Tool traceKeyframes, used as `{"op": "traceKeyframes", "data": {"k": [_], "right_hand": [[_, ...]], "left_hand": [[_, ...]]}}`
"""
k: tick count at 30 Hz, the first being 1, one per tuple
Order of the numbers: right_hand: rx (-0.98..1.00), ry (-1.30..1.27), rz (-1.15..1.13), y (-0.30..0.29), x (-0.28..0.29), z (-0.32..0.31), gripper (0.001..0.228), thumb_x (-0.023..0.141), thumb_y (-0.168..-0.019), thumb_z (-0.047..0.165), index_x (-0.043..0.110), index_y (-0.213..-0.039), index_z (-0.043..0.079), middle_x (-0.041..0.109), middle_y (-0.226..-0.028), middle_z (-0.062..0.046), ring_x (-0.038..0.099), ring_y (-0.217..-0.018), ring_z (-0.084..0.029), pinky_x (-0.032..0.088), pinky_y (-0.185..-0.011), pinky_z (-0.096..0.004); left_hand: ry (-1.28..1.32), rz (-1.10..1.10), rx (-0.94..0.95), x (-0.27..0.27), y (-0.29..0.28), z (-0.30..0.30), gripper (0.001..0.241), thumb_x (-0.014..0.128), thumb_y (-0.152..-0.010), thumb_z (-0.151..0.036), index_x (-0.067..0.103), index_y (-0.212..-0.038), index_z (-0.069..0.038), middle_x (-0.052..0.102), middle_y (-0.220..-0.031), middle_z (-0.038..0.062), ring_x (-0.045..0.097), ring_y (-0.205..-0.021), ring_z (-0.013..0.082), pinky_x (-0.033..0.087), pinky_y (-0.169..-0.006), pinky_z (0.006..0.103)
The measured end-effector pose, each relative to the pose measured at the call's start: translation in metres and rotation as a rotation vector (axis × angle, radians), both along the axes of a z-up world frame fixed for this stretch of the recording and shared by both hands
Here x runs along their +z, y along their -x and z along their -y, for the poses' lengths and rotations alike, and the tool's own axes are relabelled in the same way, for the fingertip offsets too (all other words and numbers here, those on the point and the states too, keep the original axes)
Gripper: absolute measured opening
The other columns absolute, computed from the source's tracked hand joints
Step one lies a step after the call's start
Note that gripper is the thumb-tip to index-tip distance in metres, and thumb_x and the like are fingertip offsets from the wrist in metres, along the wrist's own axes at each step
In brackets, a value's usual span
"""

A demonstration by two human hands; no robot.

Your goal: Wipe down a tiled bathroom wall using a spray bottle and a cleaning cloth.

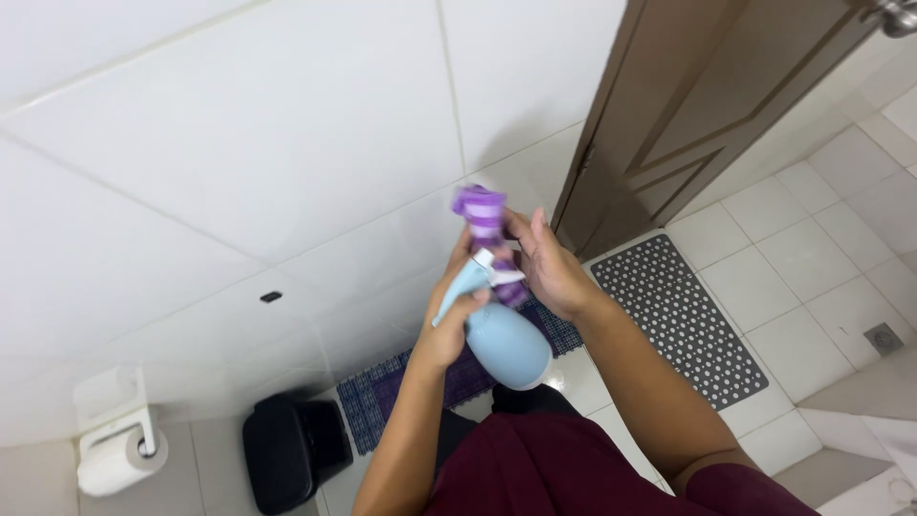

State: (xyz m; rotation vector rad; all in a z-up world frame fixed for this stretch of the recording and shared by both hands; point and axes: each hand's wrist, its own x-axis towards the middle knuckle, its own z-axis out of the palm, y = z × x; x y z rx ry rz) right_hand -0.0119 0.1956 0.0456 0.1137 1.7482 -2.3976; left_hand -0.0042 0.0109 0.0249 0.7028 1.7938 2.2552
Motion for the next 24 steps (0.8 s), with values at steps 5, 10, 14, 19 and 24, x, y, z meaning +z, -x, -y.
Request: {"op": "traceKeyframes", "data": {"k": [5, 10, 14, 19, 24], "right_hand": [[0.06, -0.12, -0.201, 0.005, -0.02, 0.017, 0.041, 0.058, -0.1, 0.027, 0.058, -0.132, 0.003, 0.065, -0.121, -0.009, 0.061, -0.111, -0.016, 0.053, -0.096, -0.033], [0.008, 0.104, -0.152, 0.018, -0.026, 0.021, 0.02, 0.064, -0.102, 0.005, 0.064, -0.121, 0.0, 0.068, -0.111, -0.012, 0.064, -0.102, -0.019, 0.056, -0.09, -0.034], [0.002, 0.496, 0.047, 0.027, -0.011, 0.018, 0.025, 0.052, -0.102, 0.016, 0.063, -0.12, 0.004, 0.071, -0.116, -0.011, 0.068, -0.107, -0.022, 0.058, -0.092, -0.038], [0.037, 0.711, 0.007, 0.029, -0.044, 0.022, 0.027, 0.051, -0.106, 0.015, 0.055, -0.127, -0.002, 0.066, -0.128, -0.016, 0.067, -0.121, -0.026, 0.052, -0.113, -0.044], [0.159, 0.05, -0.077, 0.02, -0.068, 0.029, 0.061, 0.058, -0.088, 0.0, 0.039, -0.146, 0.005, 0.053, -0.138, -0.015, 0.06, -0.12, -0.026, 0.044, -0.105, -0.049]], "left_hand": [[-0.088, 0.104, 0.042, 0.005, -0.009, 0.021, 0.088, 0.058, -0.077, -0.033, 0.043, -0.156, 0.0, 0.047, -0.16, 0.02, 0.046, -0.143, 0.0326, 0.028, -0.124, 0.0406], [0.088, -0.002, 0.184, -0.004, -0.024, 0.043, 0.09, 0.06, -0.077, -0.033, 0.042, -0.158, 0.001, 0.049, -0.161, 0.019, 0.047, -0.147, 0.0275, 0.028, -0.126, 0.0389], [-0.287, 0.162, 0.342, -0.022, -0.026, 0.069, 0.097, 0.06, -0.074, -0.031, 0.032, -0.163, -0.003, 0.038, -0.165, 0.019, 0.053, -0.133, 0.0269, 0.036, -0.122, 0.0443], [-0.586, 0.177, 0.381, -0.009, -0.029, 0.084, 0.101, 0.06, -0.075, -0.036, 0.021, -0.164, -0.008, 0.029, -0.169, 0.008, 0.056, -0.13, 0.0262, 0.043, -0.12, 0.0476], [-0.512, 0.17, 0.309, -0.018, -0.027, 0.107, 0.097, 0.061, -0.077, -0.034, 0.032, -0.163, -0.001, 0.038, -0.167, 0.014, 0.055, -0.12, 0.0261, 0.047, -0.101, 0.0423]]}}
